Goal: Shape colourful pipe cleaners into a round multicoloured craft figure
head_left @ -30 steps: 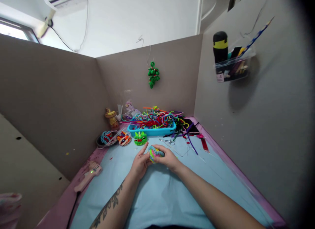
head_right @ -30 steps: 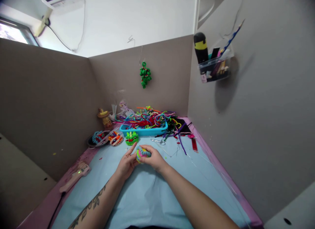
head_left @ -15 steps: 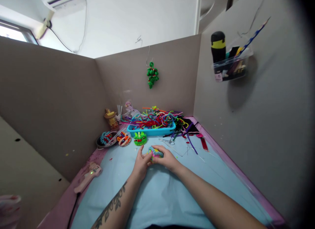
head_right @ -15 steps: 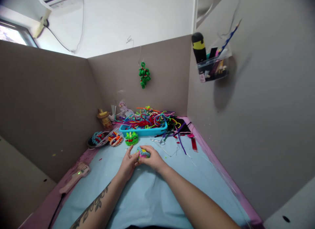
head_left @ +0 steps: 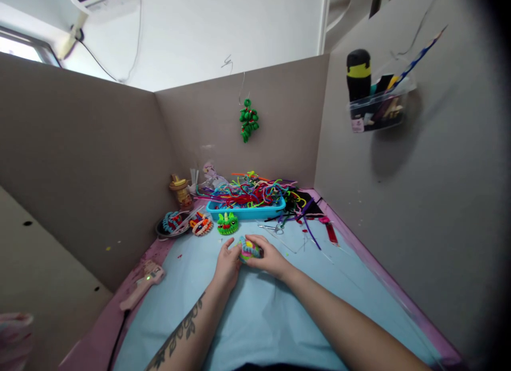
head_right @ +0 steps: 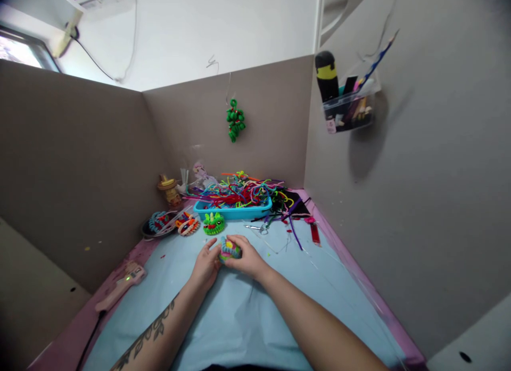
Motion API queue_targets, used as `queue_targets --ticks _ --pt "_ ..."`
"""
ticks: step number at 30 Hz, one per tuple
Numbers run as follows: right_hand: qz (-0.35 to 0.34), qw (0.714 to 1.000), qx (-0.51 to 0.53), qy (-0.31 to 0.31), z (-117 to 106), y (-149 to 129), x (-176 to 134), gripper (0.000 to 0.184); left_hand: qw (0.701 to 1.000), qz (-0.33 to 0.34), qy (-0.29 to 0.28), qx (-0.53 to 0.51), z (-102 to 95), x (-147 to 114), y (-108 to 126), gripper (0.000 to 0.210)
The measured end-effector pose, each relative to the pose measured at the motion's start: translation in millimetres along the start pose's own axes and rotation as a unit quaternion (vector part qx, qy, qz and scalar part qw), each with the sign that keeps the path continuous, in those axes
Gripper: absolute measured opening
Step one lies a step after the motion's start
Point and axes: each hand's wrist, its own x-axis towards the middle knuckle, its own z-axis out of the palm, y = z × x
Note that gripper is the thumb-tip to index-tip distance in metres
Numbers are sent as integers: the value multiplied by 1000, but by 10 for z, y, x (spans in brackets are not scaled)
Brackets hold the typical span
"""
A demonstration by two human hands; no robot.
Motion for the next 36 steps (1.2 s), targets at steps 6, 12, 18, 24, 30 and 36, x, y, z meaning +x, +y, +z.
queue_targets --ticks 6,12,18,24,30,36 --pt "13 1000 13 -21 9 59 -11 75 1000 7 7 6 -11 -8 36 70" --pt "45 995 89 29 -1 -20 -14 71 998 -8 -56 -37 -30 -16 52 57" --pt "79 963 234 104 -24 -47 19 54 990 -58 -101 -76 -61 -9 97 46" --pt "130 905 383 133 -83 -50 36 56 985 -86 -126 -81 -90 -18 82 46" --pt "172 865 468 62 -81 -89 14 58 979 -84 -163 -93 -90 -20 65 52" --pt "190 853 480 72 -68 -56 26 53 978 -94 -176 -68 -109 3 4 46"
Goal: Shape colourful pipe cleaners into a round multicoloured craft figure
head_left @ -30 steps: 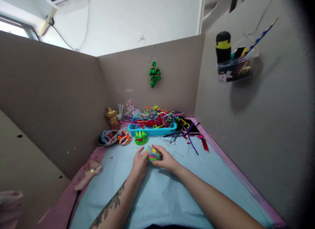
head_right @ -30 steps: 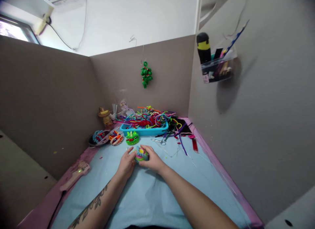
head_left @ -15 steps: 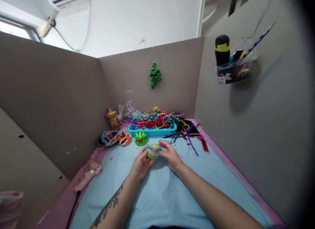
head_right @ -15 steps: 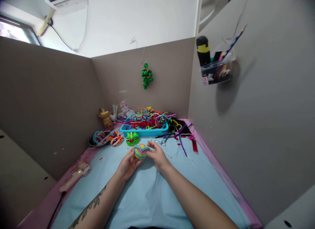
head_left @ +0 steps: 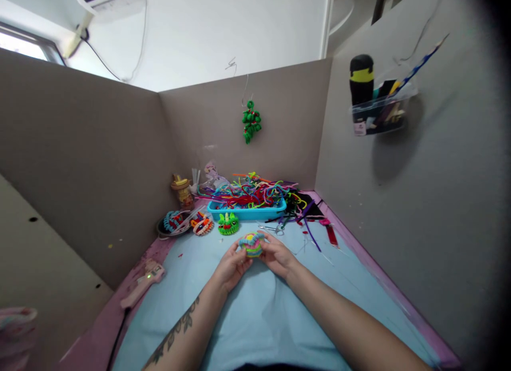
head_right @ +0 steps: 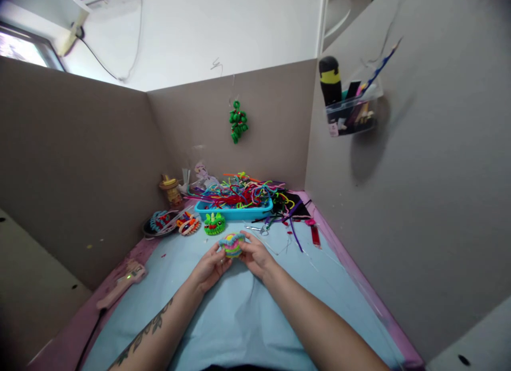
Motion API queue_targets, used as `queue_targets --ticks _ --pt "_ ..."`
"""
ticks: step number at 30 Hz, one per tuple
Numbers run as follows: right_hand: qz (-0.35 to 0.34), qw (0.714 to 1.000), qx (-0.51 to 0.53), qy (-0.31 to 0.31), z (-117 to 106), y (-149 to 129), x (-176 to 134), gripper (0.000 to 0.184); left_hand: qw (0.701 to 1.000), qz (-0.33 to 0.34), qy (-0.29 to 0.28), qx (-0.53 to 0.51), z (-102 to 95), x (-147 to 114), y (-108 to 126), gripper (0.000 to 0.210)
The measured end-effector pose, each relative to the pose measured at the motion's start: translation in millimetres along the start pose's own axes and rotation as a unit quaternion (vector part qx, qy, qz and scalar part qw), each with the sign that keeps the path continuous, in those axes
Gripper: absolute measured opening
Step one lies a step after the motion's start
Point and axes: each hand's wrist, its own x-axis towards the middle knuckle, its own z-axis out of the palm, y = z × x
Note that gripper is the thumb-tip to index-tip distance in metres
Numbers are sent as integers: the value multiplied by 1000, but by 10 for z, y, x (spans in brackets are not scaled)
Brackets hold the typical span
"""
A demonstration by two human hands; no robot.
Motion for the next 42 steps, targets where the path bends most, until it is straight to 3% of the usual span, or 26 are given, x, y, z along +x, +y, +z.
queue_targets --ticks 9,17,28,37,42 --pt "-30 999 26 2 -5 6 20 46 1000 -13 -17 5 9 -19 8 46" --pt "-18 999 17 -28 18 21 2 43 1000 -7 25 9 -35 -2 0 48" --pt "-42 998 6 39 -7 -6 26 48 999 -18 -14 35 10 -27 3 58" --pt "25 999 40 -16 42 24 -22 40 998 29 58 -26 -54 53 25 45" --pt "15 999 33 3 -29 12 9 40 998 29 47 -26 -59 53 40 48"
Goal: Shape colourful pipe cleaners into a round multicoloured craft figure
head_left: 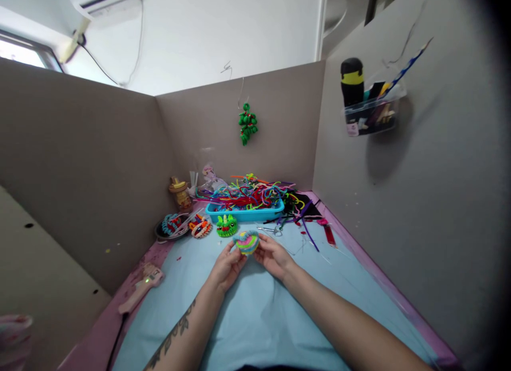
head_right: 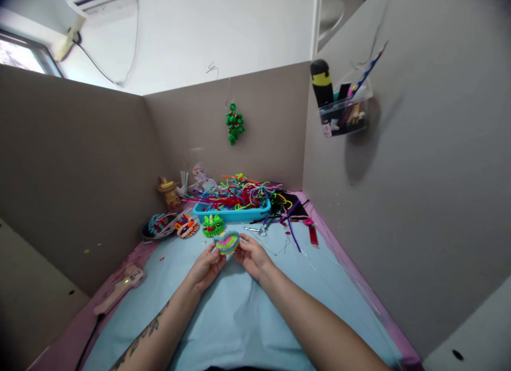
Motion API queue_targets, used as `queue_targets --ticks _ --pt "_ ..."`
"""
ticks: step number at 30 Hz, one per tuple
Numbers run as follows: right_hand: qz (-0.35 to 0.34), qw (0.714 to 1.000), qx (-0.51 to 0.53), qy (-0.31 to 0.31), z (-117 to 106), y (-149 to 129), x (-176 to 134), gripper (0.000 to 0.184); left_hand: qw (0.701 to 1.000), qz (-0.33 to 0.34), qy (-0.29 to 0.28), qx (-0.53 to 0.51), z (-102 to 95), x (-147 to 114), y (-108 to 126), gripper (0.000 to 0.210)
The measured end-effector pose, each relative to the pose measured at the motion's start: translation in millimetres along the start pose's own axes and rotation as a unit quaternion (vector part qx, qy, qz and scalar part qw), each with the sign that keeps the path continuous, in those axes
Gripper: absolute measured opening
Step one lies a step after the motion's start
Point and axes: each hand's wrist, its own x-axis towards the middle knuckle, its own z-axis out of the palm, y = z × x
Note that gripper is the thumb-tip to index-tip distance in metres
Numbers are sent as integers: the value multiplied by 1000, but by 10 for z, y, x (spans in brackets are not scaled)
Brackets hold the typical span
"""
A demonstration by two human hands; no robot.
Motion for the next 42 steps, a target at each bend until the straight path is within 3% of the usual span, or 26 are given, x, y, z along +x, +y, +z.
queue_targets --ticks 16,21,30,37,42 --pt "-22 999 14 20 16 -25 -2 42 999 2 -28 22 7 -38 -14 53" --pt "-38 999 5 -5 65 -40 -31 43 1000 7 18 6 9 -24 9 60" --pt "-30 1000 -9 0 50 -39 -28 46 996 -28 82 17 -22 18 30 43" --pt "-34 999 -4 2 27 -15 -8 45 998 -36 50 -13 -33 14 33 24" --pt "-1 1000 12 10 45 -36 -26 39 997 -16 71 -19 -65 21 30 25"
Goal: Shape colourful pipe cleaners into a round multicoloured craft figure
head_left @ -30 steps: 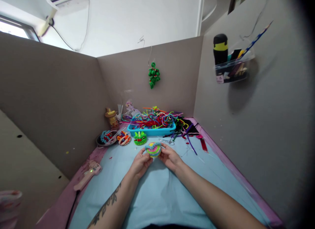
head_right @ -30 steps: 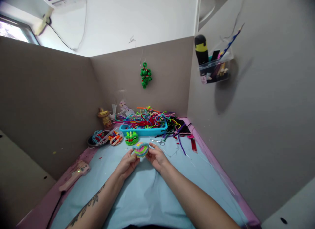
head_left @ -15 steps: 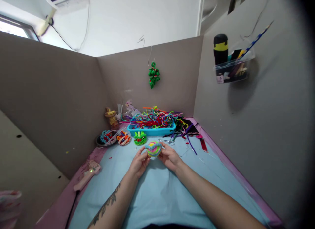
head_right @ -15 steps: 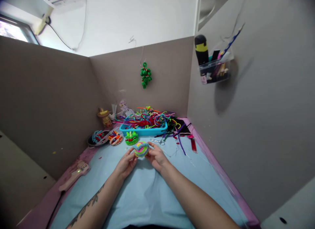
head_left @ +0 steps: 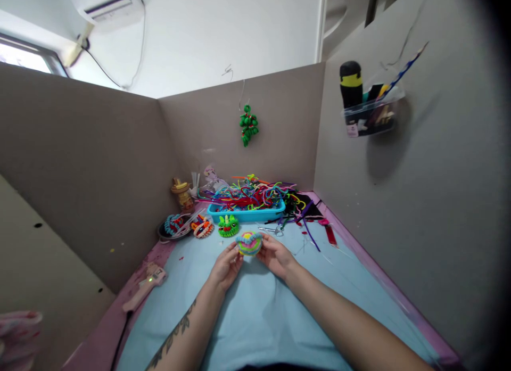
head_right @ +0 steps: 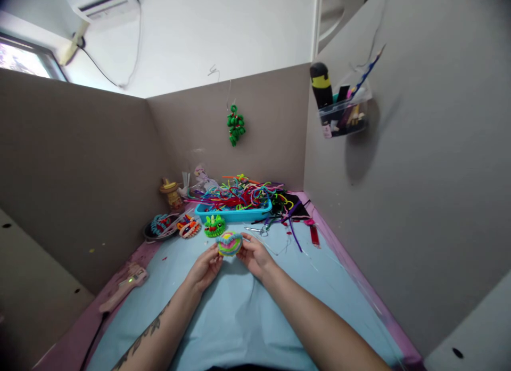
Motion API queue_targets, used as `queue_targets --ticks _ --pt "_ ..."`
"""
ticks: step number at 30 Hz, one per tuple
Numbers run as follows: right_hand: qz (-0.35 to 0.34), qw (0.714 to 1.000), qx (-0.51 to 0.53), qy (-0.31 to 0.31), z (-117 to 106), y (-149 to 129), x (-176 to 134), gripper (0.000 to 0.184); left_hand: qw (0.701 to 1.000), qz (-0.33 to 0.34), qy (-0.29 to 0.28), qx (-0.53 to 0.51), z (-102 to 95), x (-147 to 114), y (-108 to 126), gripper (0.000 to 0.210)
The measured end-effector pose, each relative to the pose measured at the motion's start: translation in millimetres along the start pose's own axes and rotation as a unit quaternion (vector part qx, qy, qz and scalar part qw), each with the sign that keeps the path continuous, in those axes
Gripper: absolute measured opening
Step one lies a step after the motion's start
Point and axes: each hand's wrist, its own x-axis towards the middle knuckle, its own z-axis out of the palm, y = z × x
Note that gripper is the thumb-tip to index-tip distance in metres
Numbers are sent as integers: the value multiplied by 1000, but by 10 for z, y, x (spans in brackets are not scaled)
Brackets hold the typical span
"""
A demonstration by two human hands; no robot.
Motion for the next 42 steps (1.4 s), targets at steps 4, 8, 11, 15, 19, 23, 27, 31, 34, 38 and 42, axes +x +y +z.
queue_targets --ticks 4,8,11,15,19,23,27,31,34,38,42 --pt "6 1000 -8 1 5 1 -7 39 999 8 -41 7 57 -51 5 33" --pt "28 998 -43 19 -7 36 -1 33 994 19 -102 24 137 -110 -9 51" --pt "29 996 -81 35 -3 55 -11 31 995 32 -74 50 144 -97 -28 64" --pt "-3 991 -118 58 20 55 -33 33 995 49 -51 69 129 -71 -37 69" --pt "-13 991 -118 57 26 51 -41 29 994 44 -80 67 148 -115 -18 72" --pt "2 993 -109 53 16 45 -35 26 992 39 -97 67 159 -149 -1 71" --pt "7 994 -100 46 10 30 -29 24 993 44 -86 67 125 -118 -10 71" --pt "-9 994 -102 41 14 2 -34 28 994 61 -63 66 86 -72 -17 70" --pt "-11 993 -112 36 19 -16 -34 31 993 63 -72 67 77 -71 -10 68" --pt "-19 989 -135 49 7 -13 -11 31 992 51 -94 71 90 -104 -3 65" --pt "-22 987 -147 58 -33 1 12 31 990 40 -105 84 108 -133 -6 67"
